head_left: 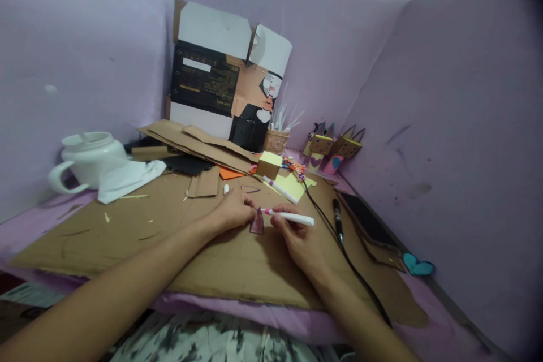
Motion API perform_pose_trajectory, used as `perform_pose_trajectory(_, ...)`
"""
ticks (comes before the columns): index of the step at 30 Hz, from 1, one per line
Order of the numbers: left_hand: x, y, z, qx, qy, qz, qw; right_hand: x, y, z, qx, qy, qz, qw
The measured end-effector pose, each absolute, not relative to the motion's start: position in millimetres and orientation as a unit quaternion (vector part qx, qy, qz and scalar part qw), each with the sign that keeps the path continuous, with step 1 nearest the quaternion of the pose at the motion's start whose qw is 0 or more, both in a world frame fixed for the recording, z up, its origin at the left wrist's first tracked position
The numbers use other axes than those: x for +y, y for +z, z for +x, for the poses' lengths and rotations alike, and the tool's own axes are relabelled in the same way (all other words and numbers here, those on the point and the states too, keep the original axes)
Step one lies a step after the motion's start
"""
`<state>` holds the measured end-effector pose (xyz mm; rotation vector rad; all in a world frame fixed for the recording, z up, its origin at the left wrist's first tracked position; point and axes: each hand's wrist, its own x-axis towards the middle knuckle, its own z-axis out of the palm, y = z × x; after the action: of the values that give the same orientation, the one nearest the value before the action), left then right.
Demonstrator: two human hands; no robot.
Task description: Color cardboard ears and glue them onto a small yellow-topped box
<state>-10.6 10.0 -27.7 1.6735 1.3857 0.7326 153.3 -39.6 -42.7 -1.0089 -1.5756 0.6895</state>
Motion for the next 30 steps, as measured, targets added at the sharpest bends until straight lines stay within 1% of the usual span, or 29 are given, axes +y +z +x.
perform_pose_trajectory(6, 9, -25, -10, 0.553, 0.290, 0.662, 0.414, -40, -43, 154, -0.668, 0.291, -0.437, 0.527)
perform_pose_trajectory(11, 8, -24, -9, 0.558, 0.290, 0.657, 0.416, -42, -41, 155, -0.654, 0.294, -0.434, 0.546)
perform_pose_trajectory(21, 2, -14, -8, 0.569, 0.286, 0.644, 0.424, -40, -44, 153, -0.674, 0.289, -0.423, 0.532)
perform_pose_trajectory(26, -1, -10, -6, 0.581, 0.278, 0.628, 0.437, -44, -36, 154, -0.621, 0.320, -0.439, 0.565)
perform_pose_trajectory(30, -1, -7, -6, 0.576, 0.278, 0.631, 0.438, -45, -33, 154, -0.622, 0.312, -0.442, 0.565)
